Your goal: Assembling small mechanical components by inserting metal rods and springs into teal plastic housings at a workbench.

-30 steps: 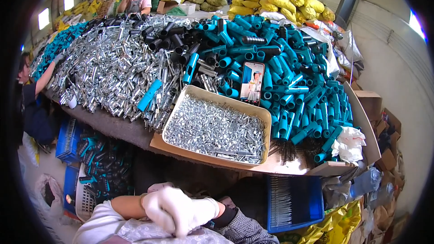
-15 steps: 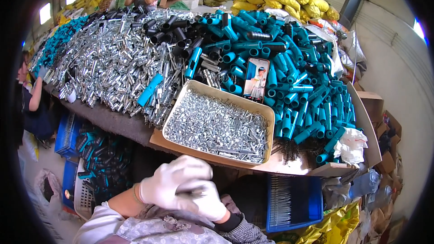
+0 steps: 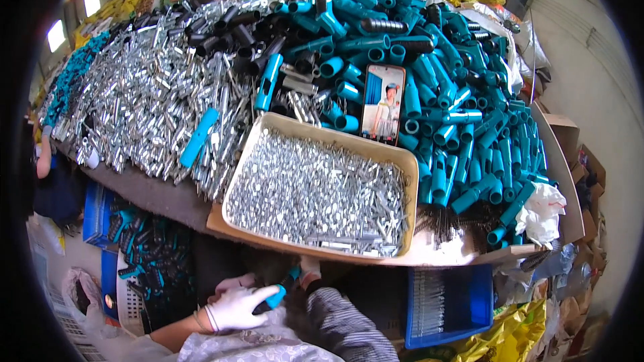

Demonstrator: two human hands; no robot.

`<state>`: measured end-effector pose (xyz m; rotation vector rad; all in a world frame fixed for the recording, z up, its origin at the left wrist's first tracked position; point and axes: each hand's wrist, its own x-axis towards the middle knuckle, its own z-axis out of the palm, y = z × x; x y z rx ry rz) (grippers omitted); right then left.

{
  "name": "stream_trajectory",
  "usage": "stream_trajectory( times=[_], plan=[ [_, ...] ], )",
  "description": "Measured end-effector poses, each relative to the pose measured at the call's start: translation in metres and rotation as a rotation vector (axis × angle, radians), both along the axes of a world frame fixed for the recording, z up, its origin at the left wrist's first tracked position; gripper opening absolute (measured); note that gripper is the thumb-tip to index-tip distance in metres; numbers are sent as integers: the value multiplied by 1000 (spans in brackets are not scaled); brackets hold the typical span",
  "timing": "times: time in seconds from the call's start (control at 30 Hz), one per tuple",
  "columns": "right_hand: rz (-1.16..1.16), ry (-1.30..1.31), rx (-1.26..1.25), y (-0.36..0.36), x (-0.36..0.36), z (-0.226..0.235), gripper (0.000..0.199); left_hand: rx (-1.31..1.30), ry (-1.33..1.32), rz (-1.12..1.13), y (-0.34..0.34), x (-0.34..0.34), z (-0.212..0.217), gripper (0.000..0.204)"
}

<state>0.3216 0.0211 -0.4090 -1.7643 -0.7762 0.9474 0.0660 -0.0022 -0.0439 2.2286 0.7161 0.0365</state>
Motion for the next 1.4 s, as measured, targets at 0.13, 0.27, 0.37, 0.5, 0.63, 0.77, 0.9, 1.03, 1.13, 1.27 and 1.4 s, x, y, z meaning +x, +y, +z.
stream_trajectory(
  times=[0.13,0.27,0.37,0.5,0.63,0.77,0.9,1.03,1.13,1.27,1.4],
  plan=[
    [857,-621,-293,4,-64,-60,48,-40,71,174,5,-29,-37,59],
    [803,-480,-371,20,-65,-65,51,78,-11,237,3,-28,-63,48],
    [794,-496,-358,44,-55,-43,52,95,-209,261,7,-22,-81,43],
    [770,-513,-360,76,-26,18,52,-129,-68,259,12,-14,-63,49],
    [816,-511,-345,87,-44,98,52,-81,73,283,11,-15,-51,49],
    [774,-534,-354,69,-25,51,52,-143,10,240,9,-7,-66,55],
    [787,-541,-362,66,-25,70,52,237,-56,264,15,9,-70,46],
    [819,-541,-388,48,-41,105,52,161,102,431,13,36,-96,51],
    [840,-539,-416,31,-46,125,53,-148,316,389,17,47,-107,59],
    [719,-530,-234,0,-56,112,38,-188,329,360,21,50,-107,54],
    [641,-909,-139,-7,-89,124,40,-45,248,512,-2,48,-176,43]
  ],
)
